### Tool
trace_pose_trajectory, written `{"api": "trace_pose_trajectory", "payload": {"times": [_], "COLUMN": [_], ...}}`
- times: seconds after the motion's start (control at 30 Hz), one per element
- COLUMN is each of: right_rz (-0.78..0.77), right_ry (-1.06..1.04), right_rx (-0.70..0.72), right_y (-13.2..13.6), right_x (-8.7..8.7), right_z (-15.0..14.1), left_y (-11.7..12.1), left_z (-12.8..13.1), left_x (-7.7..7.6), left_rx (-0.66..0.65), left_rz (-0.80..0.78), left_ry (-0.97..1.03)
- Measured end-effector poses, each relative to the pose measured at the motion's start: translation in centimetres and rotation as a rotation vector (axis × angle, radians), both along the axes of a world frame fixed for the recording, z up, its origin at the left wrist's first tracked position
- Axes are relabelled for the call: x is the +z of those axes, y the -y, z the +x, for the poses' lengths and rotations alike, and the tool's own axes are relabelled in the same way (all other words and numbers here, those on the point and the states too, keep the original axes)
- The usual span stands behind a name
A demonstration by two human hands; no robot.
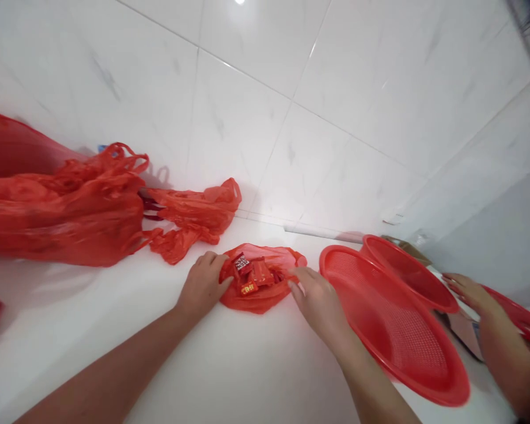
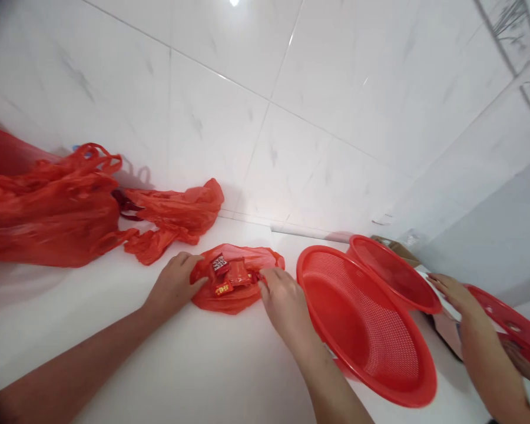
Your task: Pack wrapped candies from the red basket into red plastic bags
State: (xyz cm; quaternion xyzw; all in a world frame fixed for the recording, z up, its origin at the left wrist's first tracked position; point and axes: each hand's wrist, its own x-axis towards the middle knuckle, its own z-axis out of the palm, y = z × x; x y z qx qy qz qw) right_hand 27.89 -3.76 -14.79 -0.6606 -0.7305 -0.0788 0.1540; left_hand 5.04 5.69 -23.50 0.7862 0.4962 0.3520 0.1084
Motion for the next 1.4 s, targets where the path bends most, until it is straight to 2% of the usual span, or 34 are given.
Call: {"api": "trace_pose_trajectory", "payload": {"times": [0.1,0.17,0.3,0.4,0.53,0.67,0.77,0.9,0.97,1.1,1.17,1.23,1.33,1.4], "right_rz": [-0.151,-0.212,-0.226,-0.218,-0.11,0.097,0.133,0.043,0.124,0.416,0.531,0.586,0.504,0.44], "right_ry": [-0.026,-0.067,-0.136,-0.178,-0.236,-0.407,-0.529,-0.648,-0.63,-0.629,-0.738,-0.951,-1.358,-1.48], "right_rx": [-0.316,-0.422,-0.451,-0.433,-0.406,-0.315,-0.201,-0.157,-0.182,-0.207,-0.209,-0.152,0.07,0.179], "right_y": [-4.2,-5.8,-6.4,-5.7,-4.6,-3.4,-2.7,-2.4,-2.2,-1.1,-0.7,-0.6,-1.0,-1.2], "right_x": [-2.1,-3.9,-6.5,-6.6,-4.8,-1.7,0.6,3.2,4.3,6.1,6.7,7.0,7.1,6.9], "right_z": [0.5,1.3,2.3,2.3,1.7,0.4,-0.3,0.5,1.3,2.5,2.7,2.7,2.5,2.3], "left_y": [0.1,0.0,-0.4,-0.6,-1.0,-1.3,-1.3,-1.5,-1.7,-1.4,-0.7,0.2,1.8,2.7], "left_z": [-0.6,-1.0,-1.6,-1.9,-2.1,-2.2,-2.0,-1.9,-2.1,-2.8,-3.2,-3.7,-4.5,-5.4], "left_x": [0.1,0.0,-0.4,-0.3,0.7,3.1,5.9,10.4,12.6,16.0,17.4,18.5,19.5,19.4], "left_rx": [0.003,-0.003,-0.017,-0.018,0.018,0.075,0.035,-0.132,-0.177,-0.206,-0.198,-0.192,-0.21,-0.216], "left_rz": [-0.048,-0.077,-0.096,-0.114,-0.107,-0.061,-0.034,-0.054,-0.064,-0.012,0.037,0.083,0.088,0.045], "left_ry": [-0.012,0.012,0.087,0.192,0.379,0.534,0.686,0.919,0.997,1.09,1.101,1.093,1.051,0.968]}}
